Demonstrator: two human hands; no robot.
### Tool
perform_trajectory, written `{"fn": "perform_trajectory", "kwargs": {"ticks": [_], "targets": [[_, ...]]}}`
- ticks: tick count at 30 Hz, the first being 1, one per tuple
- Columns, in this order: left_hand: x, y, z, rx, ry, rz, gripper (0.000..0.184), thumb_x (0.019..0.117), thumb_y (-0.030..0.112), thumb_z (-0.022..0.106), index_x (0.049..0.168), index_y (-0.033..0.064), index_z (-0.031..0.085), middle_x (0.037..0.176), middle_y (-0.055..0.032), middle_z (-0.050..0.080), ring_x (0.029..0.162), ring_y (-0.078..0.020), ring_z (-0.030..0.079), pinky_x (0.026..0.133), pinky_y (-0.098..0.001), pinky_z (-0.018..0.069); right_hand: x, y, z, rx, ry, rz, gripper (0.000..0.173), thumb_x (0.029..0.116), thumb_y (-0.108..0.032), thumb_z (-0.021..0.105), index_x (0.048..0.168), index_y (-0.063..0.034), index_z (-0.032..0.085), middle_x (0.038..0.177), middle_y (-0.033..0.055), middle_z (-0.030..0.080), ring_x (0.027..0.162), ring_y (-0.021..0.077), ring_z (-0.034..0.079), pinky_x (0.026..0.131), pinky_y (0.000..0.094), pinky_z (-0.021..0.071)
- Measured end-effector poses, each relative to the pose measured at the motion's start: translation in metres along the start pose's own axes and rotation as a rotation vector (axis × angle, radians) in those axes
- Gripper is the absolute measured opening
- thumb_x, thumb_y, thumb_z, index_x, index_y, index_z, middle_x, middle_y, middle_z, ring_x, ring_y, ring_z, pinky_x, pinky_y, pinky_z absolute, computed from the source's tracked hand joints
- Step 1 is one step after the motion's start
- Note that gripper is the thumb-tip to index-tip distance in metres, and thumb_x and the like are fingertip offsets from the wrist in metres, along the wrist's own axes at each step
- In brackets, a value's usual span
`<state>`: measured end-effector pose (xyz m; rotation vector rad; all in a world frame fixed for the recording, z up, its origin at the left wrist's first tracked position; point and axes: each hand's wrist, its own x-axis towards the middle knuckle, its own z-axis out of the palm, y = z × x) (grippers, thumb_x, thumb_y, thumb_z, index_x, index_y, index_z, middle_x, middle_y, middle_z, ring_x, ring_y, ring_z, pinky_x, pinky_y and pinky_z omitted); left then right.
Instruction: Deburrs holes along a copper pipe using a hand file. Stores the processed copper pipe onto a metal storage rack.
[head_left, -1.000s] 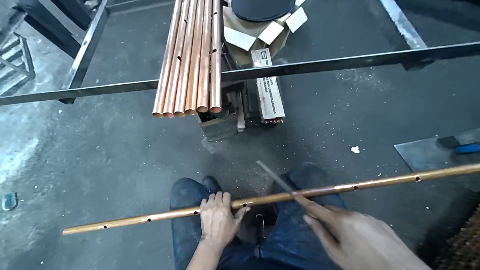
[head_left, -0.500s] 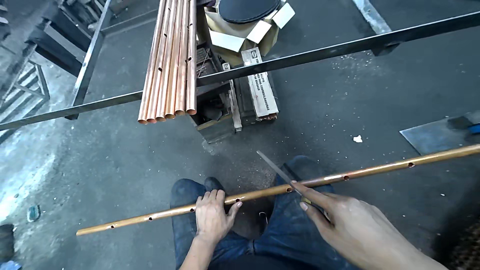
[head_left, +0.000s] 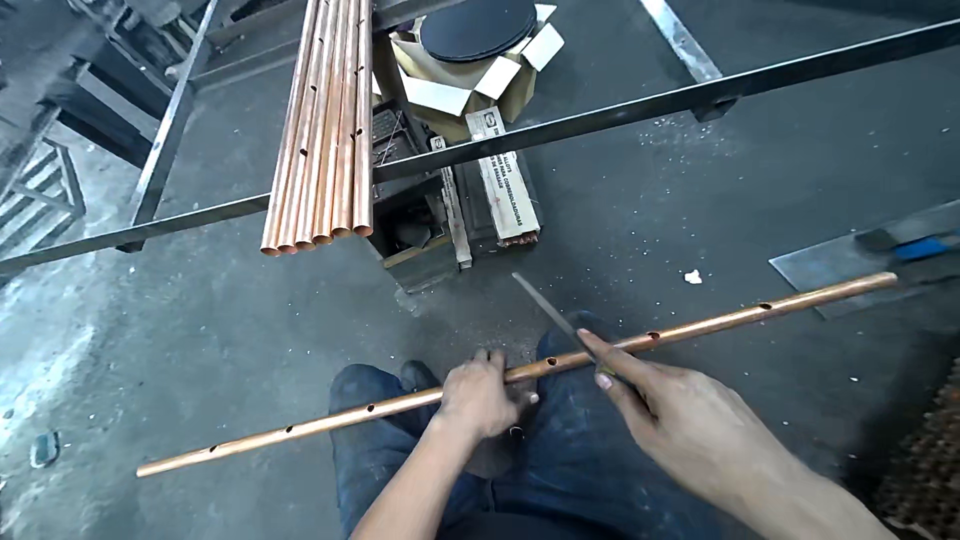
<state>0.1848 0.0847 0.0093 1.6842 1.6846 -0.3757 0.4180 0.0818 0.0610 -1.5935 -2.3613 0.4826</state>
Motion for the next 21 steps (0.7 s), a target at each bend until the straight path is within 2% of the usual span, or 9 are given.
{"fn": "perform_trajectory", "kwargs": {"ticks": [1,3,6,8,12,15,17,19,21], "targets": [[0.009,0.008,-0.007,0.011,-0.075,-0.05,0.075,0.0909,0.072,0.059,0.137,0.0135,0.062,0.131,-0.0142,0.066,0.119,-0.0337,0.066,0.099,-0.0585,0.0546,0.001,0.002,-0.001,-0.001,0.022,0.005,0.05,0.1032,-0.042,0.04,0.149,-0.031,0.057,0.076,0.0,0.069,0.057,0.0207,0.064,0.05,0.0476,0.0534],[0.018,0.015,-0.013,0.046,-0.154,-0.135,0.064,0.0948,0.067,0.056,0.117,0.0093,0.071,0.118,-0.0159,0.072,0.113,-0.0355,0.069,0.094,-0.0622,0.0545,0.001,0.005,-0.003,0.0,0.037,0.014,0.051,0.1035,-0.043,0.039,0.151,-0.0327,0.054,0.076,0.0001,0.069,0.056,0.0205,0.063,0.051,0.048,0.0533],[0.005,0.004,-0.013,0.116,-0.173,-0.176,0.044,0.0952,0.049,0.058,0.104,0.008,0.071,0.112,-0.0155,0.073,0.108,-0.0356,0.071,0.088,-0.0626,0.0559,-0.004,0.009,-0.002,-0.019,0.048,-0.03,0.05,0.1039,-0.043,0.039,0.151,-0.0343,0.054,0.08,0.0011,0.072,0.056,0.0214,0.063,0.049,0.0486,0.0527],[-0.012,-0.027,-0.012,0.147,-0.15,-0.209,0.04,0.0941,0.044,0.058,0.103,0.0076,0.071,0.111,-0.0159,0.073,0.108,-0.0367,0.07,0.088,-0.0631,0.0558,-0.011,0.006,0.001,-0.024,-0.027,-0.067,0.05,0.1043,-0.041,0.042,0.152,-0.0341,0.053,0.084,0.004,0.073,0.058,0.0247,0.066,0.049,0.0503,0.0536],[-0.038,-0.093,-0.005,0.192,-0.078,-0.281,0.035,0.0963,0.038,0.057,0.111,0.0099,0.071,0.113,-0.0159,0.073,0.11,-0.0369,0.07,0.091,-0.0605,0.0552,-0.026,-0.022,0.011,-0.068,-0.365,-0.061,0.051,0.1041,-0.036,0.051,0.155,-0.0349,0.048,0.093,0.0133,0.073,0.069,0.0348,0.07,0.056,0.0558,0.0552],[-0.038,-0.097,0.003,0.175,-0.012,-0.271,0.035,0.0959,0.038,0.057,0.115,0.0121,0.07,0.112,-0.0135,0.074,0.108,-0.0351,0.071,0.089,-0.0585,0.0557,-0.031,-0.034,0.026,-0.112,-0.457,-0.073,0.049,0.1054,-0.036,0.047,0.154,-0.0333,0.051,0.096,0.0145,0.073,0.073,0.0351,0.071,0.058,0.0534,0.0557],[-0.034,-0.091,0.005,0.127,-0.004,-0.249,0.041,0.0944,0.047,0.058,0.115,0.0144,0.072,0.113,-0.0113,0.074,0.109,-0.0329,0.071,0.091,-0.0582,0.0553,-0.032,-0.035,0.032,-0.118,-0.464,-0.074,0.049,0.1057,-0.036,0.047,0.154,-0.0328,0.051,0.097,0.0143,0.073,0.074,0.0349,0.071,0.059,0.0531,0.056],[-0.027,-0.083,-0.001,0.093,-0.074,-0.258,0.047,0.0919,0.055,0.058,0.113,0.0152,0.072,0.112,-0.0112,0.074,0.11,-0.0322,0.07,0.092,-0.0589,0.0547,-0.033,-0.034,0.034,-0.119,-0.464,-0.072,0.049,0.1054,-0.036,0.048,0.154,-0.0329,0.05,0.098,0.0141,0.073,0.075,0.0346,0.072,0.059,0.0533,0.0563],[-0.02,-0.076,-0.01,0.092,-0.141,-0.321,0.049,0.0878,0.055,0.059,0.105,0.0103,0.072,0.11,-0.0139,0.073,0.108,-0.034,0.07,0.088,-0.0601,0.0556,-0.032,-0.033,0.036,-0.124,-0.47,-0.061,0.05,0.1054,-0.036,0.047,0.155,-0.0328,0.049,0.098,0.0141,0.073,0.077,0.0348,0.072,0.061,0.0532,0.0568]]}}
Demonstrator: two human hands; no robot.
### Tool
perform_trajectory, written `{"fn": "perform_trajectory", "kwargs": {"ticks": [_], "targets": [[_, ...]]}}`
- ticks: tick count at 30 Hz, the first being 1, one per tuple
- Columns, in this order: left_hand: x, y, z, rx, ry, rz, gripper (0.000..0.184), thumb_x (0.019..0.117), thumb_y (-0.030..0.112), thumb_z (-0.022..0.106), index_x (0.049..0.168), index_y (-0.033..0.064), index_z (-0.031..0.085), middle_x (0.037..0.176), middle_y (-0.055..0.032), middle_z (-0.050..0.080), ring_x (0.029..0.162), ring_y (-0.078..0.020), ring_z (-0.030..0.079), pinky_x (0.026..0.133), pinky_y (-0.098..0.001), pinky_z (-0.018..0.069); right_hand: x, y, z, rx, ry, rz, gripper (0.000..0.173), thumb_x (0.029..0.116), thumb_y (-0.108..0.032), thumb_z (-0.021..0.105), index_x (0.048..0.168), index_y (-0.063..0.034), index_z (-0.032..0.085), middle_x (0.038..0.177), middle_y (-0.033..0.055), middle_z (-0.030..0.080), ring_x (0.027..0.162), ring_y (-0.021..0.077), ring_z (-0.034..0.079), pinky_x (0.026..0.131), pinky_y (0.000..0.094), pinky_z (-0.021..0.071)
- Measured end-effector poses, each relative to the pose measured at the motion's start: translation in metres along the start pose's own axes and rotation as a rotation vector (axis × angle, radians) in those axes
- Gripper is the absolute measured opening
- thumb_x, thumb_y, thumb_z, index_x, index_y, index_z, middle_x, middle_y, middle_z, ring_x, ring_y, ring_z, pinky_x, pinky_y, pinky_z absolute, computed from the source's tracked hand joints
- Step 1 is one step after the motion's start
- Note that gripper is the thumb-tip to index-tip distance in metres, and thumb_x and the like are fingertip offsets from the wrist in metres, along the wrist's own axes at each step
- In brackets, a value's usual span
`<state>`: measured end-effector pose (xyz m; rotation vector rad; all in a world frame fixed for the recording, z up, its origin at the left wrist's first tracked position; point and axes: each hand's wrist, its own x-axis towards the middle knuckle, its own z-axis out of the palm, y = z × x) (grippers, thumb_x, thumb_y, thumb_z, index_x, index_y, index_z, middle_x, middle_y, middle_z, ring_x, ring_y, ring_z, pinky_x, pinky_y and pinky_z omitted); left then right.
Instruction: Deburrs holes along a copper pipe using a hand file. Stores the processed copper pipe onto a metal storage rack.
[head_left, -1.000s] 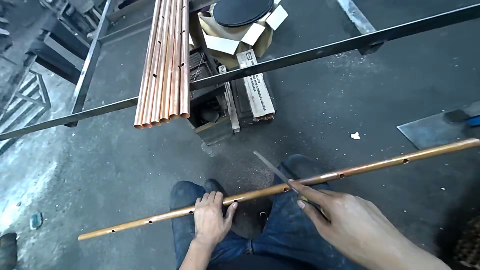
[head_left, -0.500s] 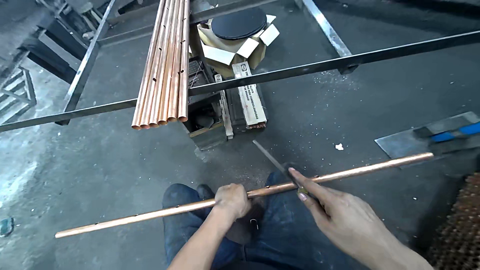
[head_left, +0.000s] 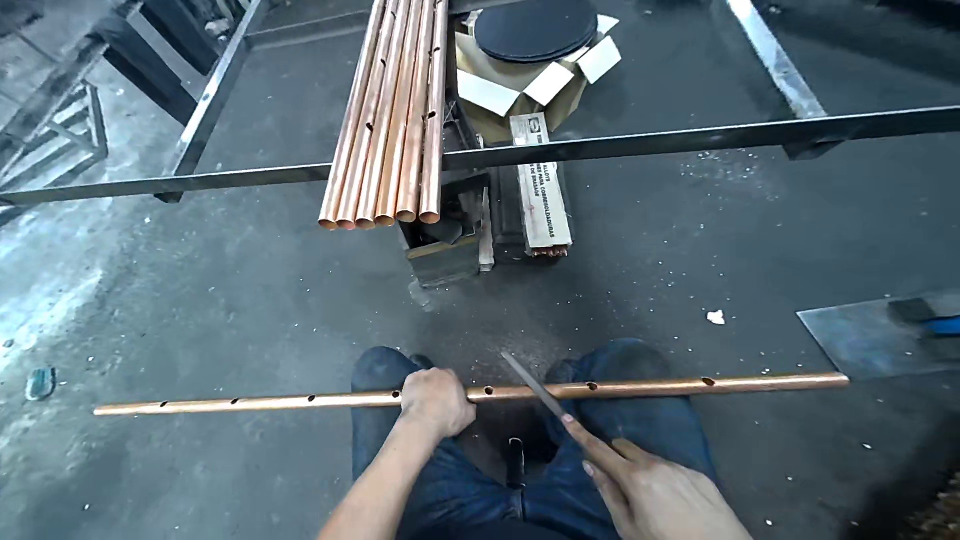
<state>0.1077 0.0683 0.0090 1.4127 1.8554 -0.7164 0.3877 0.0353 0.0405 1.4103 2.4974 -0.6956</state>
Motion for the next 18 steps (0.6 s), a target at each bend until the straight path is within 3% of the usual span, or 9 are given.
{"fn": "perform_trajectory", "kwargs": {"ticks": [2,11,15,16,18], "targets": [[0.001,0.004,-0.008,0.003,-0.04,-0.023,0.048,0.0871,0.052,0.06,0.102,0.0066,0.07,0.11,-0.0155,0.073,0.107,-0.0348,0.071,0.086,-0.0605,0.0562,0.002,-0.002,0.0,0.001,0.005,-0.008,0.051,0.1051,-0.036,0.048,0.155,-0.0304,0.049,0.096,0.0153,0.072,0.074,0.0353,0.071,0.06,0.053,0.0566],[0.007,0.002,-0.01,-0.026,-0.094,0.0,0.043,0.0832,0.047,0.062,0.095,0.0075,0.071,0.107,-0.0146,0.073,0.103,-0.0351,0.071,0.079,-0.0629,0.0558,-0.01,-0.034,-0.022,-0.035,-0.159,-0.137,0.048,0.1095,-0.036,0.039,0.156,-0.0292,0.048,0.098,0.0182,0.072,0.078,0.0379,0.071,0.061,0.0533,0.0566],[0.005,0.004,-0.003,-0.056,-0.022,-0.019,0.042,0.0846,0.046,0.064,0.099,0.0072,0.072,0.109,-0.014,0.074,0.105,-0.0342,0.071,0.082,-0.0609,0.0566,0.034,-0.043,-0.006,-0.086,-0.063,-0.129,0.049,0.1048,-0.034,0.046,0.153,-0.0305,0.052,0.085,0.0134,0.071,0.067,0.0341,0.069,0.056,0.052,0.0552],[0.005,0.004,-0.001,-0.062,-0.006,-0.029,0.041,0.0853,0.045,0.064,0.101,0.0072,0.072,0.11,-0.0135,0.074,0.105,-0.0338,0.071,0.083,-0.0604,0.0569,0.054,-0.049,-0.005,-0.129,-0.068,-0.121,0.05,0.1029,-0.034,0.046,0.152,-0.0319,0.053,0.082,0.0117,0.071,0.069,0.0335,0.071,0.057,0.0518,0.0561],[0.006,0.003,0.0,-0.064,0.018,-0.037,0.039,0.0861,0.044,0.063,0.1,0.0078,0.072,0.109,-0.0128,0.074,0.105,-0.0332,0.071,0.083,-0.0597,0.0571,0.083,-0.061,-0.016,-0.158,-0.225,-0.06,0.05,0.1061,-0.035,0.04,0.156,-0.035,0.045,0.092,0.0133,0.074,0.087,0.0369,0.073,0.073,0.0565,0.0573]]}}
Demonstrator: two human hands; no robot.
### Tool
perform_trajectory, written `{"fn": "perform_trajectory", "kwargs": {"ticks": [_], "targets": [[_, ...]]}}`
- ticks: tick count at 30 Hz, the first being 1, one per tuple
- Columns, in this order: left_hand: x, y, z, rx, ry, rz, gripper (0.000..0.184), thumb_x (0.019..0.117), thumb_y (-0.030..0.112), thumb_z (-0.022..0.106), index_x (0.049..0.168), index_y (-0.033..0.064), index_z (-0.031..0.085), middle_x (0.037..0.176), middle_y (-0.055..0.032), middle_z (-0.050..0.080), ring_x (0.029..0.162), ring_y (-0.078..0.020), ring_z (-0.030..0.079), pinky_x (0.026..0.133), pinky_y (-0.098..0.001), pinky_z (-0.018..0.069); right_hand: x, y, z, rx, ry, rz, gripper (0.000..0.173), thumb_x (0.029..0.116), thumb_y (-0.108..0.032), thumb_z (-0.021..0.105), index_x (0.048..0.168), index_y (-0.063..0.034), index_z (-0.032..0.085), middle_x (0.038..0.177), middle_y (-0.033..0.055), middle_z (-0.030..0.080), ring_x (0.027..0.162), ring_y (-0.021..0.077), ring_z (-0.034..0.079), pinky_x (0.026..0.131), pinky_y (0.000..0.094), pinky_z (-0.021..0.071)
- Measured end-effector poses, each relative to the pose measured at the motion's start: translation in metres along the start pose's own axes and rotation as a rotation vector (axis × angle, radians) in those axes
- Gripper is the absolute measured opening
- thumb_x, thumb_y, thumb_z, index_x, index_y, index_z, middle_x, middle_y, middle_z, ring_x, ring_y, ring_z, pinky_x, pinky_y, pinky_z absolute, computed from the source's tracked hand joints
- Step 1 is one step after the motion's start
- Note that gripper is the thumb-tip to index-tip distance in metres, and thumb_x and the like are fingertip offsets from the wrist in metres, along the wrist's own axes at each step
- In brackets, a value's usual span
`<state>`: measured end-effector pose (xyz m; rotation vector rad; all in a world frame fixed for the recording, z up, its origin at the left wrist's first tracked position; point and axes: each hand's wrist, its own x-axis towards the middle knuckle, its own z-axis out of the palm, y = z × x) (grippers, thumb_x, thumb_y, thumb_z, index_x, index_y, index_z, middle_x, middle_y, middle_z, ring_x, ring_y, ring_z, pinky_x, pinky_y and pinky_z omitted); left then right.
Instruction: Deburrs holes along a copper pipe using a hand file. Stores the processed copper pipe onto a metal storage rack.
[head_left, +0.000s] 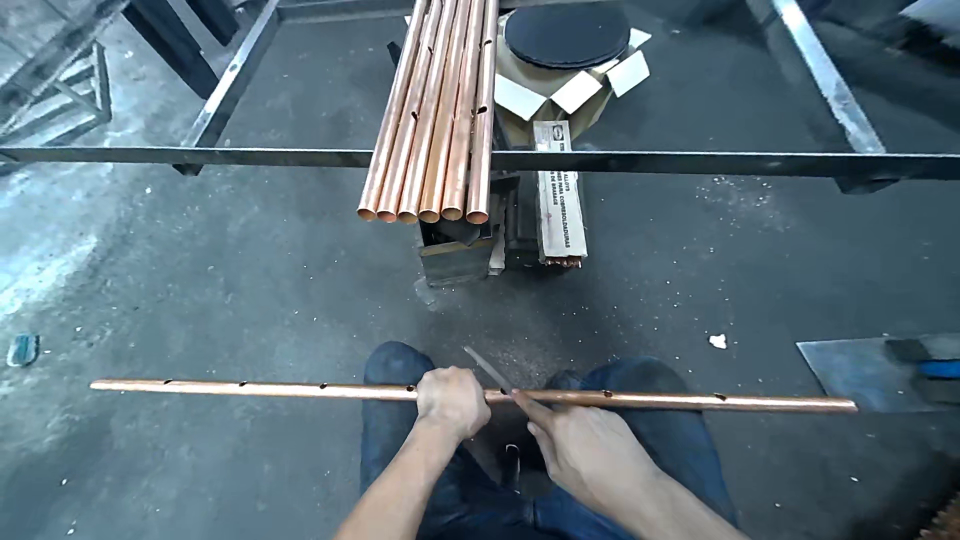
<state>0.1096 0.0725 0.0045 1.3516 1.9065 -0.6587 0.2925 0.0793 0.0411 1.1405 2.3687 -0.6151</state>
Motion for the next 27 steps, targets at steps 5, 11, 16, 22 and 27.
{"fn": "perform_trajectory", "kwargs": {"ticks": [5,11,16,22,27], "targets": [[-0.002,-0.001,0.0,-0.01,0.021,0.004,0.038,0.0886,0.042,0.062,0.1,0.0076,0.072,0.109,-0.0126,0.074,0.105,-0.0328,0.072,0.083,-0.0583,0.0573,-0.056,0.01,-0.004,0.081,0.097,-0.049,0.048,0.1059,-0.035,0.046,0.153,-0.0313,0.052,0.091,0.0163,0.073,0.071,0.0371,0.071,0.059,0.0553,0.056],[0.001,0.001,0.007,-0.022,0.049,0.019,0.035,0.0913,0.041,0.059,0.101,0.0099,0.073,0.107,-0.0112,0.076,0.103,-0.0322,0.073,0.081,-0.0575,0.057,-0.029,-0.001,0.004,0.071,0.074,-0.013,0.05,0.105,-0.033,0.045,0.154,-0.0293,0.05,0.086,0.0146,0.073,0.073,0.0367,0.071,0.062,0.0551,0.0568],[0.004,0.0,0.012,-0.008,0.124,0.026,0.04,0.1013,0.041,0.047,0.104,0.0093,0.071,0.107,-0.012,0.076,0.103,-0.0325,0.073,0.081,-0.0564,0.0575,0.018,-0.009,-0.029,0.045,-0.134,0.071,0.05,0.1076,-0.037,0.041,0.157,-0.0337,0.044,0.11,0.0148,0.074,0.103,0.0377,0.071,0.087,0.0597,0.0556],[0.004,-0.001,0.019,-0.056,0.191,0.044,0.04,0.1026,0.04,0.046,0.103,0.0097,0.072,0.103,-0.0111,0.077,0.101,-0.0312,0.074,0.083,-0.0548,0.0571,-0.073,0.002,-0.015,0.099,-0.066,0.001,0.051,0.1092,-0.039,0.035,0.159,-0.0303,0.043,0.097,0.0192,0.072,0.078,0.0408,0.071,0.063,0.0588,0.0553],[0.008,-0.001,0.023,-0.054,0.212,0.046,0.045,0.1071,0.038,0.038,0.104,0.0081,0.072,0.103,-0.012,0.077,0.102,-0.0305,0.074,0.087,-0.0525,0.056,0.012,-0.015,-0.021,0.066,-0.122,0.106,0.052,0.1044,-0.034,0.045,0.157,-0.0314,0.045,0.098,0.0153,0.075,0.093,0.038,0.073,0.078,0.0584,0.0567]]}}
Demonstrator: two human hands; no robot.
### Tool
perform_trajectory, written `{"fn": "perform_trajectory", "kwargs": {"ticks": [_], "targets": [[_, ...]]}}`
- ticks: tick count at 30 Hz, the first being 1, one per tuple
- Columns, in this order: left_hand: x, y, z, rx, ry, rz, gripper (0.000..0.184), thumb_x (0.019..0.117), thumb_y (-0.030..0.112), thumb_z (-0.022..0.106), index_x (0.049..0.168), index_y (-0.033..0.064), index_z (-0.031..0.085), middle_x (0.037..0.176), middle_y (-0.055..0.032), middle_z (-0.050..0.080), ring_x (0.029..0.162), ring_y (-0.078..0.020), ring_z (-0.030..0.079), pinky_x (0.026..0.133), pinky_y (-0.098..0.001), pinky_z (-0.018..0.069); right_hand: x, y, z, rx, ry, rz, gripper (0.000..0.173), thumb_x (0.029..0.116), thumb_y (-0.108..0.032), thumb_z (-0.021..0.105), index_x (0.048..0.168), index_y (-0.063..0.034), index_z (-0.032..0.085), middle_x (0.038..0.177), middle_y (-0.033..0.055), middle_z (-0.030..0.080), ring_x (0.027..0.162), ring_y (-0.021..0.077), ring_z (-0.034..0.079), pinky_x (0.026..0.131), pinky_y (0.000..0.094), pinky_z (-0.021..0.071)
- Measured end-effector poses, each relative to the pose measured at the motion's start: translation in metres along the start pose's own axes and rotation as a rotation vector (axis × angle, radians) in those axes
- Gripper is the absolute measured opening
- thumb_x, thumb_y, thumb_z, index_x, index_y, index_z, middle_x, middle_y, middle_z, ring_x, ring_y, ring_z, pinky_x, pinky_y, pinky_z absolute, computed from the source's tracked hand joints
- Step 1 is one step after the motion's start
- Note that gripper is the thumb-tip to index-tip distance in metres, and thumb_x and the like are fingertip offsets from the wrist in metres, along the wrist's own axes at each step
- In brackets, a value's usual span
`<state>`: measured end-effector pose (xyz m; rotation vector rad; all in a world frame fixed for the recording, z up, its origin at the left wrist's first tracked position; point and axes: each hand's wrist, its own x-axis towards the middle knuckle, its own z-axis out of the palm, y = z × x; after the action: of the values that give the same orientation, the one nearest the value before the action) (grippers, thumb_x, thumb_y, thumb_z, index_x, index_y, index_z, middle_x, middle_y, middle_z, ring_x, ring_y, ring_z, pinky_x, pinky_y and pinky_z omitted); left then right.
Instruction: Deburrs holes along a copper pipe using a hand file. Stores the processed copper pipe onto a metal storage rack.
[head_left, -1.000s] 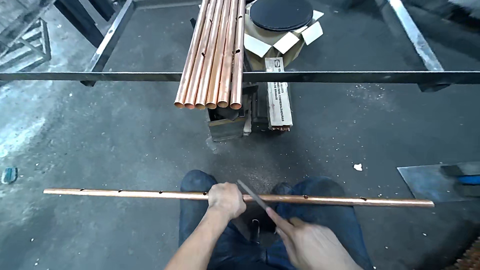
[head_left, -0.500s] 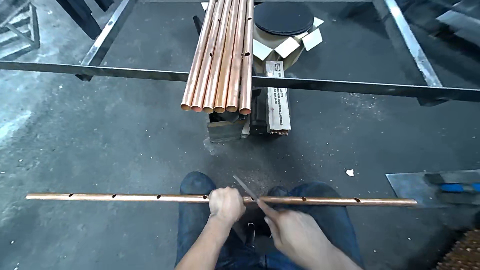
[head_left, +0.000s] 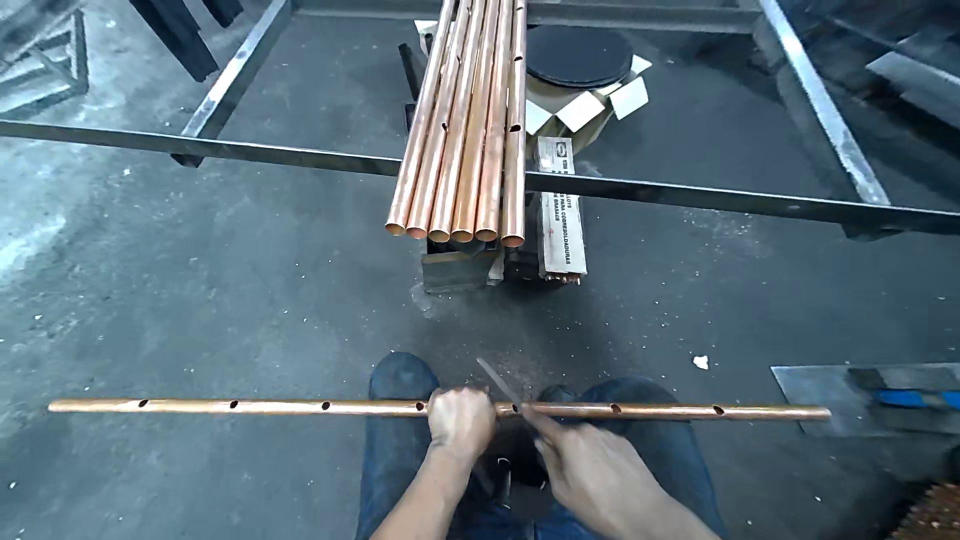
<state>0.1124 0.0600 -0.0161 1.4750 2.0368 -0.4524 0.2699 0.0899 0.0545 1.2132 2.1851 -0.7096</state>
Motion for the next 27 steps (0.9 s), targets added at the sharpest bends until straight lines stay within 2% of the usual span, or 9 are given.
{"fn": "perform_trajectory", "kwargs": {"ticks": [3,7,10,12,17,20,22,25,27], "targets": [[-0.001,0.001,0.005,0.016,0.05,0.008,0.054,0.1108,0.041,0.03,0.105,0.0069,0.071,0.103,-0.0125,0.077,0.101,-0.0301,0.074,0.087,-0.0513,0.0563,0.021,-0.005,-0.017,-0.058,-0.079,0.041,0.05,0.1062,-0.036,0.043,0.156,-0.0323,0.045,0.112,0.0141,0.074,0.108,0.0367,0.07,0.09,0.059,0.0546],[-0.004,0.0,0.009,0.011,0.076,0.008,0.038,0.1008,0.038,0.047,0.099,0.0105,0.073,0.097,-0.0094,0.078,0.096,-0.0286,0.075,0.083,-0.0517,0.0568,-0.05,0.014,-0.01,0.007,0.08,-0.045,0.05,0.1055,-0.036,0.046,0.155,-0.0303,0.049,0.096,0.0187,0.074,0.082,0.0414,0.072,0.068,0.0605,0.0564],[-0.003,0.002,0.008,-0.006,0.107,0.021,0.039,0.1022,0.038,0.046,0.099,0.0091,0.073,0.097,-0.0101,0.078,0.097,-0.0284,0.075,0.086,-0.0512,0.0566,-0.08,0.016,-0.002,0.008,0.002,-0.053,0.052,0.1089,-0.037,0.037,0.16,-0.0267,0.042,0.1,0.0217,0.073,0.082,0.0436,0.071,0.067,0.0623,0.0559],[-0.001,0.003,0.014,0.008,0.173,0.028,0.04,0.1019,0.036,0.045,0.096,0.0088,0.074,0.094,-0.01,0.078,0.094,-0.0273,0.076,0.083,-0.0498,0.057,-0.059,0.008,0.005,0.016,0.015,-0.046,0.053,0.1074,-0.034,0.039,0.159,-0.0245,0.043,0.092,0.0196,0.073,0.08,0.0421,0.071,0.067,0.0598,0.0559],[0.001,0.004,0.021,0.004,0.194,0.026,0.05,0.1094,0.041,0.035,0.103,0.01,0.073,0.099,-0.0087,0.078,0.099,-0.0256,0.075,0.088,-0.0475,0.0563,0.028,-0.013,-0.016,-0.029,-0.119,0.081,0.049,0.1064,-0.037,0.041,0.154,-0.0284,0.047,0.114,0.014,0.073,0.11,0.0351,0.07,0.093,0.0565,0.055],[0.0,-0.002,0.032,0.016,0.354,0.059,0.047,0.1051,0.05,0.046,0.099,0.0137,0.075,0.094,-0.0053,0.079,0.093,-0.0222,0.076,0.084,-0.0445,0.0587,0.006,0.003,-0.021,0.065,-0.047,0.087,0.048,0.1065,-0.039,0.042,0.154,-0.0317,0.05,0.117,0.0114,0.073,0.11,0.0338,0.07,0.092,0.0575,0.0545],[-0.005,-0.006,0.032,-0.001,0.385,0.1,0.041,0.0883,0.052,0.066,0.103,0.0144,0.075,0.098,-0.0049,0.078,0.093,-0.0226,0.076,0.082,-0.0449,0.059,-0.023,0.028,-0.017,0.155,0.125,0.071,0.05,0.1048,-0.04,0.046,0.154,-0.0358,0.049,0.108,0.0103,0.076,0.097,0.0345,0.073,0.081,0.0595,0.0567],[-0.012,-0.013,0.036,0.03,0.453,0.166,0.076,0.0832,0.085,0.053,0.107,0.016,0.075,0.102,-0.0042,0.077,0.094,-0.0227,0.075,0.082,-0.0452,0.0607,-0.06,0.06,-0.002,0.217,0.233,0.085,0.051,0.1044,-0.039,0.049,0.156,-0.0354,0.048,0.096,0.0142,0.076,0.084,0.0381,0.073,0.071,0.0614,0.0562],[-0.012,-0.014,0.04,0.053,0.51,0.186,0.085,0.0833,0.092,0.041,0.102,0.0163,0.075,0.097,-0.0034,0.077,0.091,-0.022,0.075,0.079,-0.0442,0.0609,-0.072,0.073,0.014,0.253,0.217,0.09,0.051,0.1045,-0.039,0.049,0.155,-0.033,0.049,0.097,0.0161,0.076,0.085,0.0395,0.073,0.072,0.0624,0.056]]}}
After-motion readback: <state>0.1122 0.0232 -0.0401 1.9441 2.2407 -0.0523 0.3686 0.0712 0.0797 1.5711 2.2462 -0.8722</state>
